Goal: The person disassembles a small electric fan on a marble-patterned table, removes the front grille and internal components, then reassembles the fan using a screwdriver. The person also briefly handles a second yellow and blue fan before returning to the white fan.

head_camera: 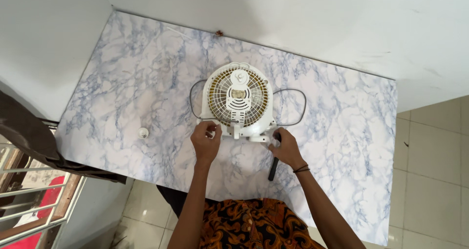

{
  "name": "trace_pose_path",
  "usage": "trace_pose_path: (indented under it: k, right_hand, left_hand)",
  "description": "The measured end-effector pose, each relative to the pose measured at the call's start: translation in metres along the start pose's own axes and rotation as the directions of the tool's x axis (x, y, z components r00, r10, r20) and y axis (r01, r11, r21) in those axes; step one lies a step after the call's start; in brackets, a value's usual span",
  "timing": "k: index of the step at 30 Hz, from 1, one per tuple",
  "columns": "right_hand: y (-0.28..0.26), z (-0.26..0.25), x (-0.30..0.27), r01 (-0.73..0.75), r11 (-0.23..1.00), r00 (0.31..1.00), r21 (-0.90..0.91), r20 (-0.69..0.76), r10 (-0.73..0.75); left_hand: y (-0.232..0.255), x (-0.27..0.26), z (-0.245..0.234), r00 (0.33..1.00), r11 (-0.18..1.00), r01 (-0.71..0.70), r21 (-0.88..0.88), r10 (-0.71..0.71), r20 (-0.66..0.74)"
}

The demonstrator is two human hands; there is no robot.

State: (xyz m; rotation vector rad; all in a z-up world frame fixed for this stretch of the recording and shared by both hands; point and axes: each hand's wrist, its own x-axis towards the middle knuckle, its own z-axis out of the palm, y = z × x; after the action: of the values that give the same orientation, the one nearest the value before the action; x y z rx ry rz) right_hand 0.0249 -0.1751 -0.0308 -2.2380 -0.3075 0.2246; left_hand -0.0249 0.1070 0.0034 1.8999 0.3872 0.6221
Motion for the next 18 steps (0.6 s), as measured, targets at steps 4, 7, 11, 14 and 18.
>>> trace_pose_path:
  k: [4,7,11,14,18]
  right_hand:
    - [-0.008,0.012,0.006,0.188,0.982,0.981,-0.01,-0.037,-0.188]
    - [-0.01,0.013,0.005,0.18,0.979,0.983,-0.1,-0.007,-0.182]
    - [-0.01,0.011,0.005,0.213,0.954,0.976,-0.21,-0.008,-0.22]
    - [-0.012,0.01,0.008,0.225,0.943,0.973,-0.245,0.0,-0.232]
    - [-0.019,0.006,0.01,0.184,0.939,0.983,-0.291,0.065,-0.173]
  left_hand:
    - [-0.017,-0.015,-0.002,0.985,0.976,-0.148,0.162,0.159,-0.062]
    - [-0.033,-0.035,0.006,0.998,0.986,-0.027,0.162,0.037,-0.059]
    - [-0.045,-0.08,0.028,0.991,0.99,0.09,0.108,-0.1,0.091]
    - [-0.051,-0.099,0.048,0.967,0.984,0.17,-0.049,-0.157,0.202]
    - [-0.062,-0.1,0.075,0.893,0.93,0.337,-0.15,-0.265,0.363]
